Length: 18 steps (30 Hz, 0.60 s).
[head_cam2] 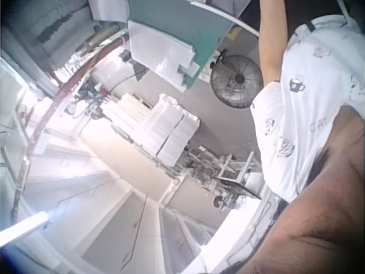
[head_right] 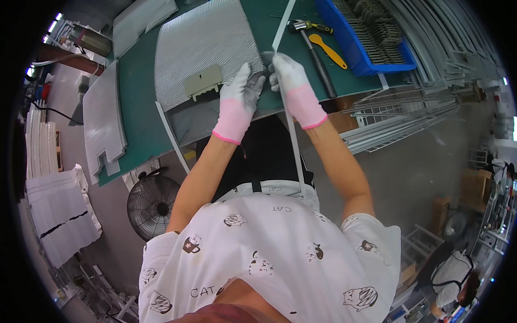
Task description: Assembling metal mesh filters by fitting them into frames and attaching handles and latches.
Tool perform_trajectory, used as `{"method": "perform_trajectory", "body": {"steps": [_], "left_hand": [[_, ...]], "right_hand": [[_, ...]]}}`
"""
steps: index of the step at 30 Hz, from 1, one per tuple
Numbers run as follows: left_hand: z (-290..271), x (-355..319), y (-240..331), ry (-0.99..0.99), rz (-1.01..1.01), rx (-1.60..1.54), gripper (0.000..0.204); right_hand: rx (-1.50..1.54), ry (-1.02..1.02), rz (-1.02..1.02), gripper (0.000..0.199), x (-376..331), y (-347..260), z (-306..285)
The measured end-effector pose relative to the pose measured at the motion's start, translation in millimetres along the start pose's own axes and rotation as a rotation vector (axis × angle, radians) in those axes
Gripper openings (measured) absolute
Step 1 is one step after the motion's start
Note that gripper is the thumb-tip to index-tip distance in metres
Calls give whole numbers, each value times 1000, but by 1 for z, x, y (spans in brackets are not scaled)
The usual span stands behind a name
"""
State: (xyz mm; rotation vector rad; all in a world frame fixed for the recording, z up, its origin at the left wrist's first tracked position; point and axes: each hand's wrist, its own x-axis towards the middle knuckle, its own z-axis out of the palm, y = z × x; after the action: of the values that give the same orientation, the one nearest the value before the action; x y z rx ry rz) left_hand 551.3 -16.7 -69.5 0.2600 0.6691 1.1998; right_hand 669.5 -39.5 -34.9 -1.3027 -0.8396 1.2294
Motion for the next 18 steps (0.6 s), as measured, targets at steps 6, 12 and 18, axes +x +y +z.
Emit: {"method": "perform_trajectory", "body": {"steps": [6, 12, 18], "left_hand": [[-1, 0, 0, -37, 42, 43, 19], [4, -4, 2, -47, 65, 61, 17], [2, -3, 0, -6, 58, 78, 14]], "right_hand": [[-46, 22, 14, 42, 0, 2, 9], [-153, 65, 28, 44, 3, 2, 10], [-142, 2, 76, 44, 2, -3, 5]]}}
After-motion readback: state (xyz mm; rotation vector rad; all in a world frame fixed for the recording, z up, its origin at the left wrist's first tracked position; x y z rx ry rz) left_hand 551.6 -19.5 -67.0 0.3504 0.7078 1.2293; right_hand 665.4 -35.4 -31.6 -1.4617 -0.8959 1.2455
